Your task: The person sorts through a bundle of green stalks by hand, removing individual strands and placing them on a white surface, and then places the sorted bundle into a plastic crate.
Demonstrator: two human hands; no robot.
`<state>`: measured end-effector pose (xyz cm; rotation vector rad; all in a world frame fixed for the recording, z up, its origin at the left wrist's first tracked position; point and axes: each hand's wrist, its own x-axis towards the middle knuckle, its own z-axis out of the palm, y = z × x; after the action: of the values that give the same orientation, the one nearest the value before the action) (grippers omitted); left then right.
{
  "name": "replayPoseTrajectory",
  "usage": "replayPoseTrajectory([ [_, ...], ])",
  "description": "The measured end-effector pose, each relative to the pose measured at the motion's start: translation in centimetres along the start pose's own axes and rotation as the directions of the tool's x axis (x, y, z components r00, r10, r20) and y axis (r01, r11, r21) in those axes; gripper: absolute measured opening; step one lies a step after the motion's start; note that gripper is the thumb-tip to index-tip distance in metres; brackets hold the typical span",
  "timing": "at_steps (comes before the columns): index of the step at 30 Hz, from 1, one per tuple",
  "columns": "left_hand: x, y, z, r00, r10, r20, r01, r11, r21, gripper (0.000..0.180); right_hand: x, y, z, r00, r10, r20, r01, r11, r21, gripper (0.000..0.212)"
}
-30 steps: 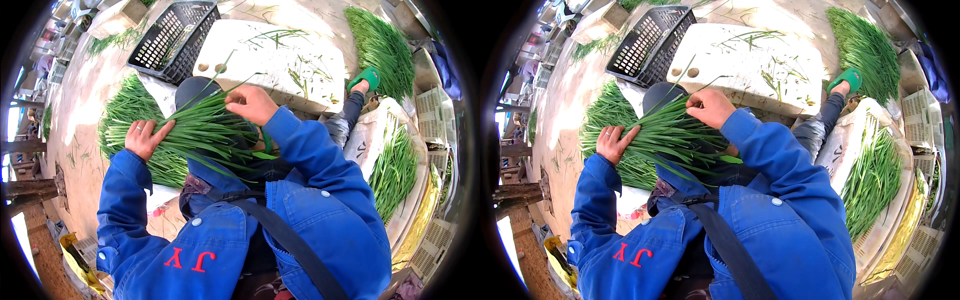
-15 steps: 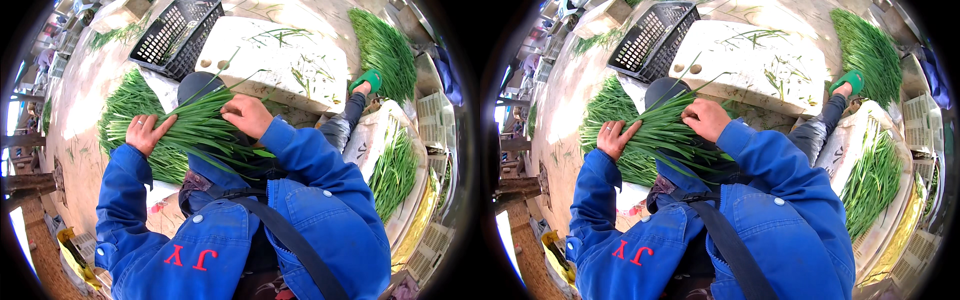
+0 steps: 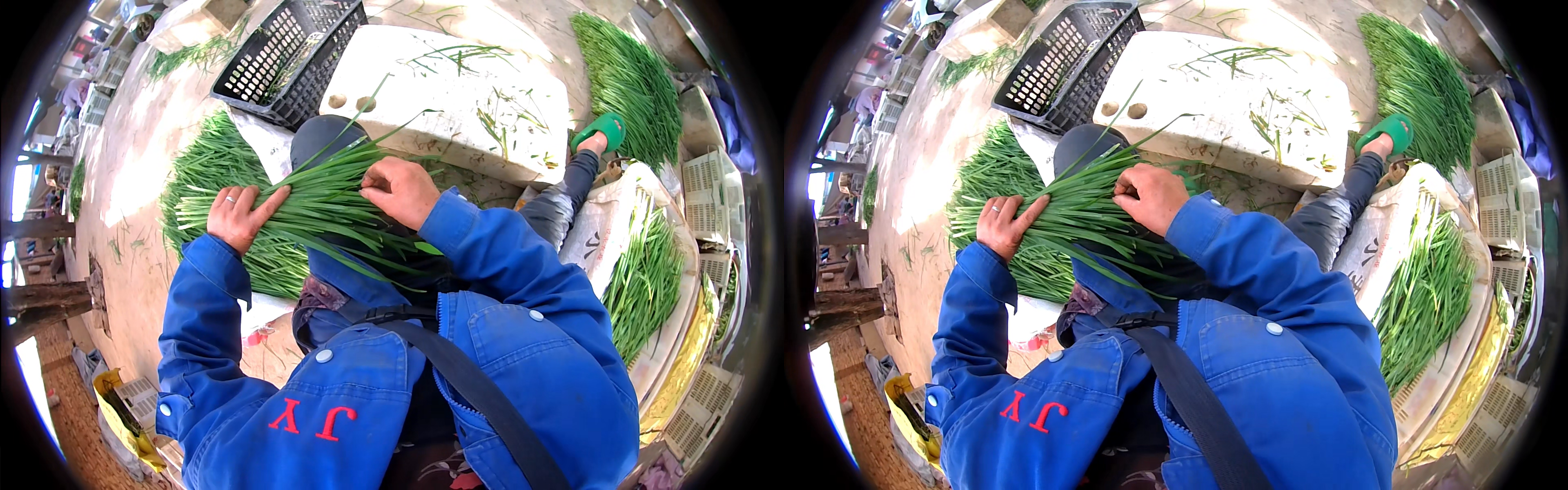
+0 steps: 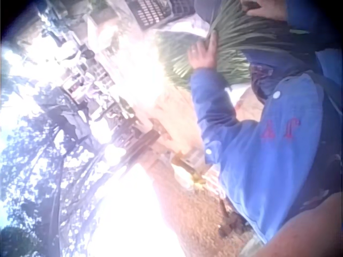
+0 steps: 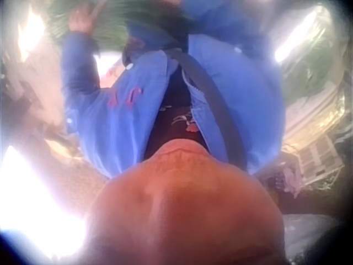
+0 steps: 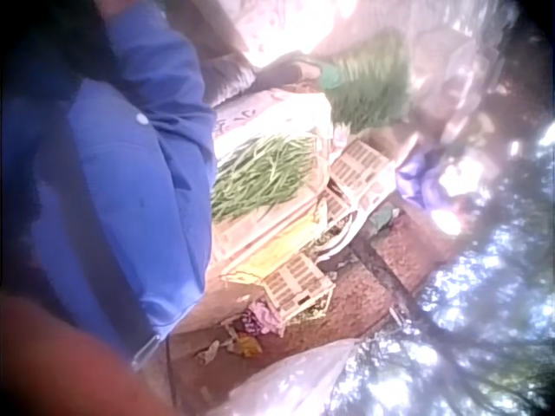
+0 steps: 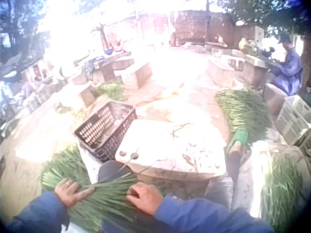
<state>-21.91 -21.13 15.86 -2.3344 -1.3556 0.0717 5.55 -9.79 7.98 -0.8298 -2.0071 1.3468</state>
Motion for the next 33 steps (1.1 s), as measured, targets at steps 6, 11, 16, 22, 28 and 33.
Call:
replayPoseTrajectory([
  [6, 0.2, 0.0, -0.1, 1.0, 0.005, -0.01, -0.005, 1.0, 0.01, 0.059, 0.5, -0.5, 0.7, 0.996, -0.092, -0.02, 0.09, 0.993, -0.077, 0.014],
  [11, 0.2, 0.0, 0.1, 1.0, 0.0, 0.0, 0.0, 1.0, 0.003, 0.06, 0.3, 0.0, 1.2, 0.995, -0.014, -0.102, 0.031, 0.985, 0.168, 0.015],
  [16, -0.4, 0.1, 0.4, 1.0, -0.028, -0.003, 0.028, 0.999, -0.029, 0.061, -0.7, -0.6, -4.5, 0.924, 0.32, 0.207, -0.374, 0.659, 0.653, 0.022],
  [22, -1.2, 0.2, 0.9, 0.997, -0.049, -0.051, 0.049, 0.999, -0.01, 0.057, -1.8, 1.7, -6.3, 0.936, 0.24, 0.258, -0.298, 0.931, 0.213, 0.026],
  [28, -2.1, 0.1, 1.1, 0.997, -0.081, -0.01, 0.081, 0.997, 0.005, 0.058, -1.2, 0.6, -4.5, 0.965, 0.228, 0.129, -0.257, 0.92, 0.297, 0.024],
  [33, -1.9, 0.1, 0.9, 0.996, -0.087, -0.012, 0.087, 0.996, 0.015, 0.06, 0.9, 0.1, -2.0, 0.998, -0.017, 0.061, 0.014, 0.998, 0.056, 0.024],
])
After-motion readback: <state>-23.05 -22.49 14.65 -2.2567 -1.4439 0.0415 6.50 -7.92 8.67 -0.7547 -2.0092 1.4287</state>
